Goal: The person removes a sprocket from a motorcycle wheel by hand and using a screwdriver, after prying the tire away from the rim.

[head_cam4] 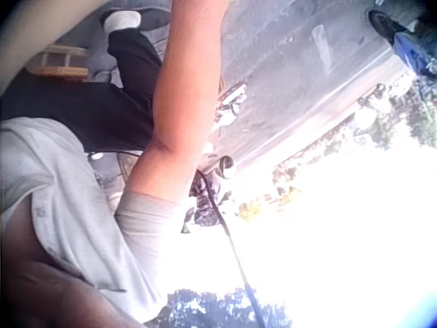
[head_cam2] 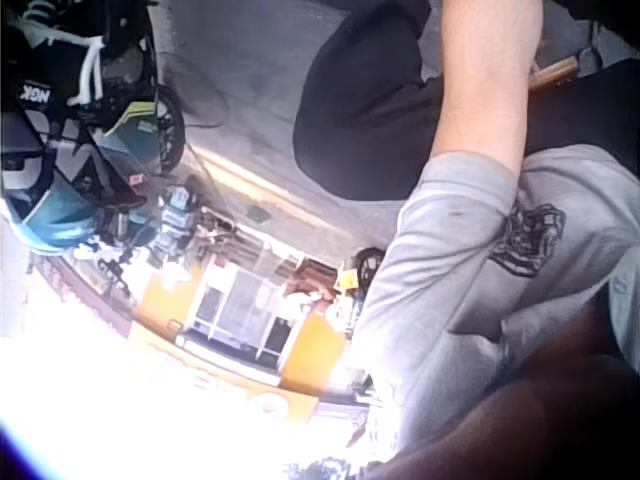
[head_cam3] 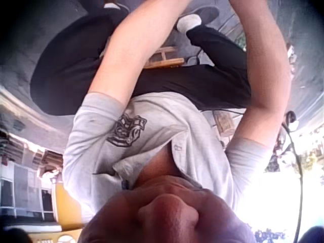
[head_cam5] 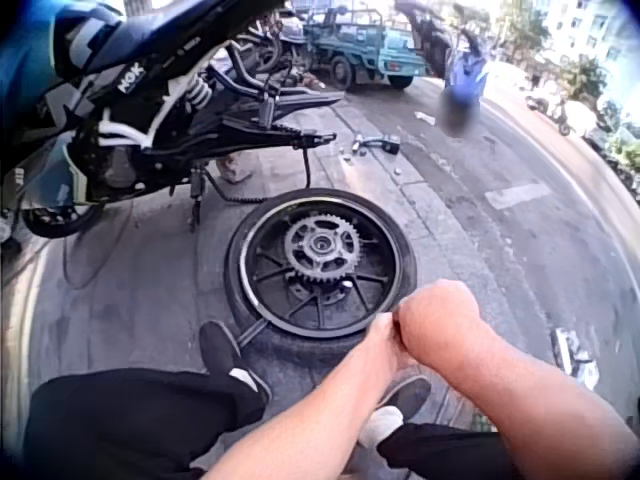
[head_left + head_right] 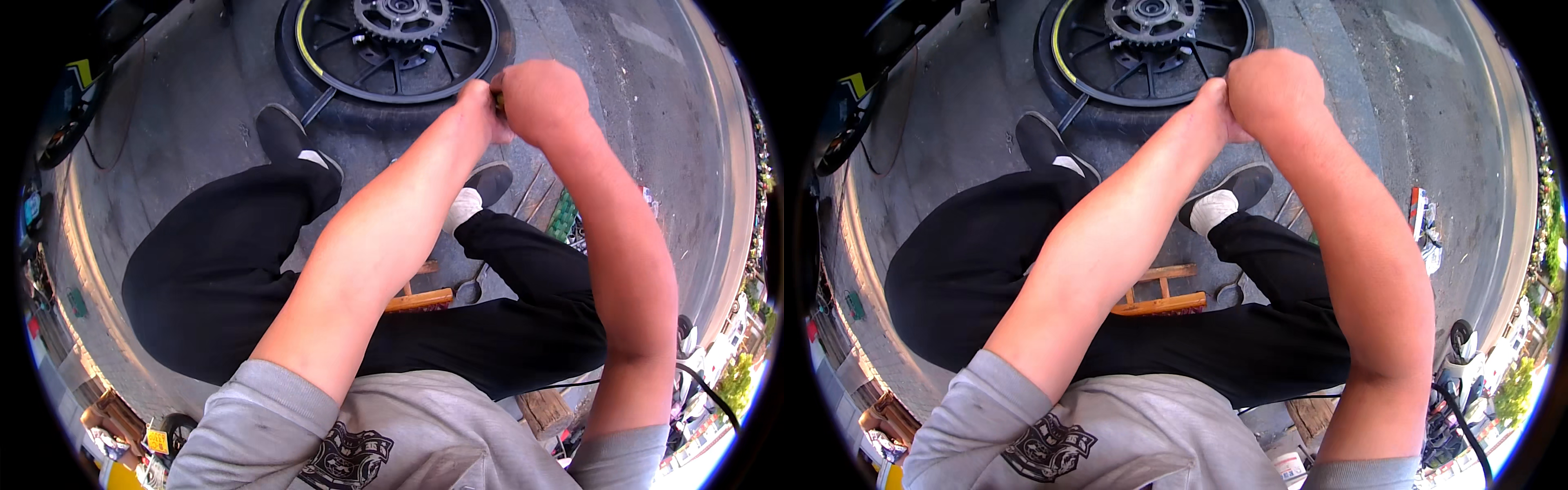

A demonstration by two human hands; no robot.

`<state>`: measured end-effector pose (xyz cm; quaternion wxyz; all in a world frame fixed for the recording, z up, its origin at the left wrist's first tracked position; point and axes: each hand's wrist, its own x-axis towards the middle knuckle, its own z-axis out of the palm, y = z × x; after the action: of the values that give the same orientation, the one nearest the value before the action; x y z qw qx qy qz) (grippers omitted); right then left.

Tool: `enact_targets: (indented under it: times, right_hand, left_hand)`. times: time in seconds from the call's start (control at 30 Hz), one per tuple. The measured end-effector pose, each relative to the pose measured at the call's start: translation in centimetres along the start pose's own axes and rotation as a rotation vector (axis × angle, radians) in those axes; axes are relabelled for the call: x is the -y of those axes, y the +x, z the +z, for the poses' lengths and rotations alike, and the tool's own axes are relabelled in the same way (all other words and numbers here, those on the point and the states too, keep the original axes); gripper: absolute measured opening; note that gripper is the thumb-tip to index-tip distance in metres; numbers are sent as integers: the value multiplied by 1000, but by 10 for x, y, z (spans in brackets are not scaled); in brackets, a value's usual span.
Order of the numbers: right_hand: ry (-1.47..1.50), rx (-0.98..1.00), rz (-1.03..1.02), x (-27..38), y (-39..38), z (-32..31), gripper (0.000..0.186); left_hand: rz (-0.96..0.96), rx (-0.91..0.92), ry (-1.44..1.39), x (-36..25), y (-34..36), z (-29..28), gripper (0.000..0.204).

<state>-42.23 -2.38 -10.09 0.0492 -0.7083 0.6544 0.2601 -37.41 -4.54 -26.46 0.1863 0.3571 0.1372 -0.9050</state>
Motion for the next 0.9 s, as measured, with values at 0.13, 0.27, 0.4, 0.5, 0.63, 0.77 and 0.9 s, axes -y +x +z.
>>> enact_targets:
  times: [0.13, 0.27, 0.4, 0.5, 0.63, 0.77, 0.9]
  right_hand:
    - [154, -226, 15, 15, -73, 85, 43]
    - [304, -211, 143, 12, -124, 130, 48]
    - [235, -322, 226, -27, -134, 132, 50]
    - [263, -314, 221, -49, -130, 135, 51]
    - [283, -319, 116, -74, -125, 124, 49]
    - [293, -276, 70, -88, -113, 110, 49]
    - [200, -244, -4, -81, -75, 120, 56]
  left_hand:
    - [40, -136, 157, 35, -19, -27, 51]
    - [69, -9, 515, 65, -16, -74, 53]
    - [92, -14, 712, 61, -31, -47, 50]
    - [293, -107, 921, 24, -28, -46, 40]
    - [1015, -655, 1684, -50, -23, -106, 38]
    - [1147, -826, 2174, -79, -39, -127, 43]
    - [847, -755, 2471, -98, -34, -111, 58]
